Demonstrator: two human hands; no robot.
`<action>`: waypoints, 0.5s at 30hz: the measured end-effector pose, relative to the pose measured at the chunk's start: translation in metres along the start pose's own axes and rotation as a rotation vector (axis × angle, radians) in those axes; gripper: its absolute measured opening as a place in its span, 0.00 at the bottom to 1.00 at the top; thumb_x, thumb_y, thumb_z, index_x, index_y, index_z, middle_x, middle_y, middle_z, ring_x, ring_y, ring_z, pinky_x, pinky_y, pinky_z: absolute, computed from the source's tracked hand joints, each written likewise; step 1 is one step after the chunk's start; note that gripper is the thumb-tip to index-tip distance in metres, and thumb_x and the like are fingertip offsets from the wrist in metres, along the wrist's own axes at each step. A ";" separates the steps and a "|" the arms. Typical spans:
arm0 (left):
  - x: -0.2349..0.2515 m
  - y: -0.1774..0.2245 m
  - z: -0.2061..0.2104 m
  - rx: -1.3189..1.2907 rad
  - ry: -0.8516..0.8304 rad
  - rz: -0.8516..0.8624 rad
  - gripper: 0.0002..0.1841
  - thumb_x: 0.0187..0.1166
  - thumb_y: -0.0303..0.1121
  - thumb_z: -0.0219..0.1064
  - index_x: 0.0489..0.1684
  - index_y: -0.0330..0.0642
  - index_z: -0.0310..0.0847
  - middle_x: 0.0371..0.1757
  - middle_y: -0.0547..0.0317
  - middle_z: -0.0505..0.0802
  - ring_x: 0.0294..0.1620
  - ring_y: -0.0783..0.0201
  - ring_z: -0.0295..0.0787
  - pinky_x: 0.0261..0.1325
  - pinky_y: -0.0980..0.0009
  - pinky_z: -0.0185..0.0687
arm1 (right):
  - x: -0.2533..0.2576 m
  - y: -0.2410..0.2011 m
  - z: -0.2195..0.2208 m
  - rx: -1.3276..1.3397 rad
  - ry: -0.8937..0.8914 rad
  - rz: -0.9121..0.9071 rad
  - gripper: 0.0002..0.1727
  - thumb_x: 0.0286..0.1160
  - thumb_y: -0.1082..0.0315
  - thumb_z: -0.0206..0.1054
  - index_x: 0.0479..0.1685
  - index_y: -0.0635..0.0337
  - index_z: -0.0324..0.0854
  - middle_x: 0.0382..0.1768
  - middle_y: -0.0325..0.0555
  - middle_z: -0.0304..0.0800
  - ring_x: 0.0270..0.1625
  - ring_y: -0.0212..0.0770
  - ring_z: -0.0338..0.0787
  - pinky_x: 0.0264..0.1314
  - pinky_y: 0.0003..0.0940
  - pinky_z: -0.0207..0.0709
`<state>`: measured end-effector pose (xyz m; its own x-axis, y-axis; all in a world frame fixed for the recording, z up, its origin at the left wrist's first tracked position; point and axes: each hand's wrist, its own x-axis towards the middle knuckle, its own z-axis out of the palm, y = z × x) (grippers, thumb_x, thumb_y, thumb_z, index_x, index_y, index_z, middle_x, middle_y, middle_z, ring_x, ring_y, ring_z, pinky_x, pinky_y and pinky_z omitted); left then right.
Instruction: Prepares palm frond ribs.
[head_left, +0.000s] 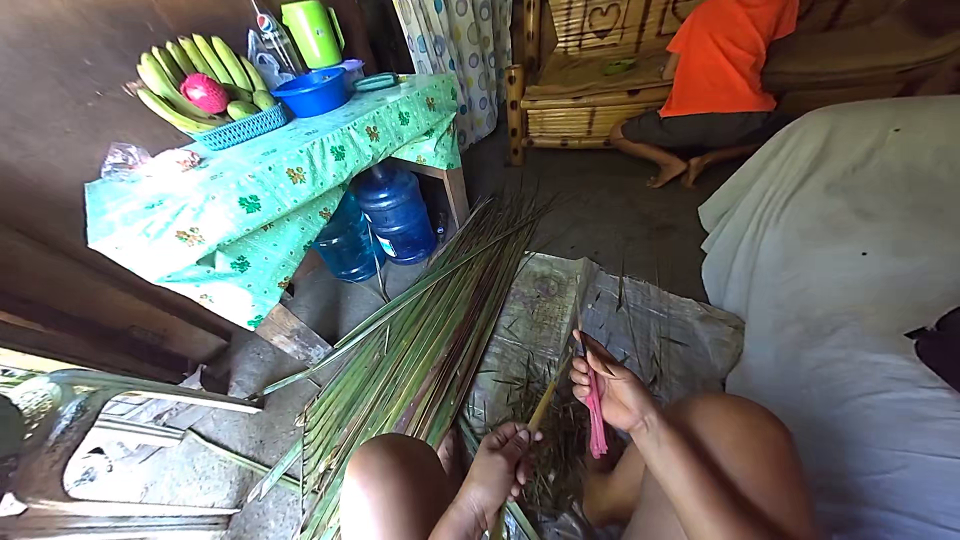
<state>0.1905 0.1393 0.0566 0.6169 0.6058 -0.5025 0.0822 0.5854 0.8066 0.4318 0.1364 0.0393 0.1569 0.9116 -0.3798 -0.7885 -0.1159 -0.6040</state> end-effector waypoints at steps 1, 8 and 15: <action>0.000 0.000 0.000 -0.002 -0.006 0.006 0.16 0.94 0.30 0.45 0.58 0.36 0.80 0.14 0.71 0.73 0.10 0.79 0.65 0.14 0.84 0.63 | 0.000 0.000 0.001 -0.047 0.059 -0.011 0.19 0.95 0.63 0.43 0.77 0.44 0.70 0.24 0.36 0.77 0.19 0.29 0.79 0.19 0.20 0.74; -0.002 -0.001 0.004 -0.031 -0.016 0.019 0.16 0.93 0.29 0.44 0.55 0.37 0.81 0.12 0.72 0.72 0.08 0.80 0.63 0.12 0.85 0.60 | 0.006 0.000 -0.002 -0.272 0.520 -0.197 0.24 0.90 0.74 0.52 0.83 0.53 0.69 0.25 0.39 0.73 0.17 0.31 0.71 0.16 0.23 0.64; 0.006 0.005 0.006 -0.005 0.132 0.027 0.14 0.96 0.32 0.44 0.50 0.36 0.77 0.16 0.66 0.80 0.12 0.77 0.73 0.16 0.83 0.70 | -0.032 0.027 0.007 -0.606 -0.051 0.086 0.18 0.89 0.66 0.50 0.66 0.61 0.79 0.23 0.34 0.80 0.19 0.27 0.76 0.19 0.21 0.70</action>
<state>0.1990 0.1427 0.0595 0.5103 0.6869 -0.5175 0.0631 0.5702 0.8191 0.4006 0.1068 0.0402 0.0677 0.9051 -0.4198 -0.3160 -0.3797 -0.8695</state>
